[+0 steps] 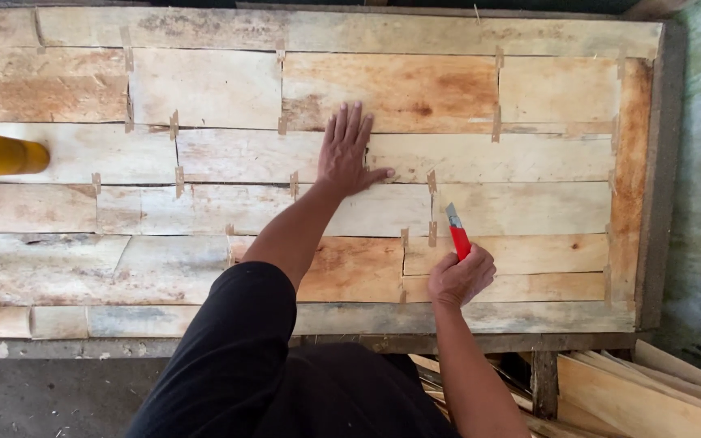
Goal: Repairing or assembling a wood veneer surface by fitting wood strips and securing them with tape.
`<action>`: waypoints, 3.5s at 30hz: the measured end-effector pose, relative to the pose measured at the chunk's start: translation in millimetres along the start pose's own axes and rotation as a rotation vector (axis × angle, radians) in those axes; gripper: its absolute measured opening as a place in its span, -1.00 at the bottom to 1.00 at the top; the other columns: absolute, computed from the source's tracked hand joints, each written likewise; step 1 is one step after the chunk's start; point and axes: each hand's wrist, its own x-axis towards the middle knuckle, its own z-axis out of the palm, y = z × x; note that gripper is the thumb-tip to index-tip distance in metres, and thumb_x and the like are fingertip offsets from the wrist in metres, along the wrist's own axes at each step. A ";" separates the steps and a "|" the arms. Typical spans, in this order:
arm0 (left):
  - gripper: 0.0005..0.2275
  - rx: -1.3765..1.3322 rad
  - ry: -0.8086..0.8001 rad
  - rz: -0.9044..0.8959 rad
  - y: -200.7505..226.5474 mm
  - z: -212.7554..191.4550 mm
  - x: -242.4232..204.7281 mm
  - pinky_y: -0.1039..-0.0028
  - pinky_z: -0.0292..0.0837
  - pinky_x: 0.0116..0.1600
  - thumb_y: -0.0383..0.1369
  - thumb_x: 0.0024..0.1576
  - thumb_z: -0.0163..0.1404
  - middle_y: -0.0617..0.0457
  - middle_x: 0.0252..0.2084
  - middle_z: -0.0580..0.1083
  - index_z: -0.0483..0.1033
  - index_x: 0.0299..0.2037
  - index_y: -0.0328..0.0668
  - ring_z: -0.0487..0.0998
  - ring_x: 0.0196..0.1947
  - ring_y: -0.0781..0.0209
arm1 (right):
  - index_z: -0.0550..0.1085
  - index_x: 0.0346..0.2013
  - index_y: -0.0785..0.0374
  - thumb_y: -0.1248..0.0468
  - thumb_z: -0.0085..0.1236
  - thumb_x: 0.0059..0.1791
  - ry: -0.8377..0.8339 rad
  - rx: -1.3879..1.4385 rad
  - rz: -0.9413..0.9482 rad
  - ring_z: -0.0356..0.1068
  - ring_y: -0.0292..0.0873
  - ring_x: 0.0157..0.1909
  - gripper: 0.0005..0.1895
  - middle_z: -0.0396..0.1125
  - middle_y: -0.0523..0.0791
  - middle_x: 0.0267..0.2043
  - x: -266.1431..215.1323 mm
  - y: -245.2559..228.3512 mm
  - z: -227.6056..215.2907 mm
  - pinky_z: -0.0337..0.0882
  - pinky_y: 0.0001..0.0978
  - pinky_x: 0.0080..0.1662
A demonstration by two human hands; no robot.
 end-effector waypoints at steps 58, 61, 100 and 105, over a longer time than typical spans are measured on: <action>-0.24 0.116 -0.263 0.255 118.1 42.4 -187.3 -0.33 -0.41 0.45 0.22 0.20 -0.24 0.00 0.60 -0.18 0.00 0.52 -0.04 -0.30 0.56 -0.22 | 0.33 0.06 0.24 0.32 0.11 -0.06 0.079 0.093 -0.020 0.20 0.21 0.15 -0.61 0.25 0.04 0.08 -4.7 12.8 7.2 0.18 0.14 0.08; -0.25 0.127 -0.314 0.331 110.1 52.1 -203.4 -0.32 -0.48 0.48 0.24 0.21 -0.30 0.04 0.60 -0.21 -0.02 0.53 0.03 -0.33 0.58 -0.14 | 0.33 0.05 0.25 0.32 0.12 -0.05 0.064 0.132 -0.042 0.20 0.21 0.14 -0.63 0.25 0.04 0.08 -5.7 24.7 10.1 0.18 0.14 0.07; -0.40 0.001 -0.425 0.618 85.5 55.3 -309.0 -0.35 -0.37 0.49 0.20 0.22 -0.27 0.02 0.57 -0.04 0.28 0.39 0.14 -0.19 0.57 -0.13 | 0.35 0.18 0.33 0.26 0.16 0.13 -0.081 0.713 0.331 0.36 -0.24 -0.14 -0.63 0.36 -0.10 -0.11 -189.4 17.5 -64.2 0.41 -0.38 -0.04; -0.54 -0.864 0.024 0.137 68.2 58.8 -346.4 0.16 0.44 0.28 0.07 0.32 -0.17 -0.20 0.07 0.58 0.53 0.08 -0.14 0.55 0.19 -0.17 | 0.24 0.33 0.39 0.30 0.03 0.15 -0.357 0.666 -0.163 0.35 -0.10 0.08 -0.53 0.34 0.04 0.08 -194.5 -61.0 -78.6 0.36 -0.28 0.14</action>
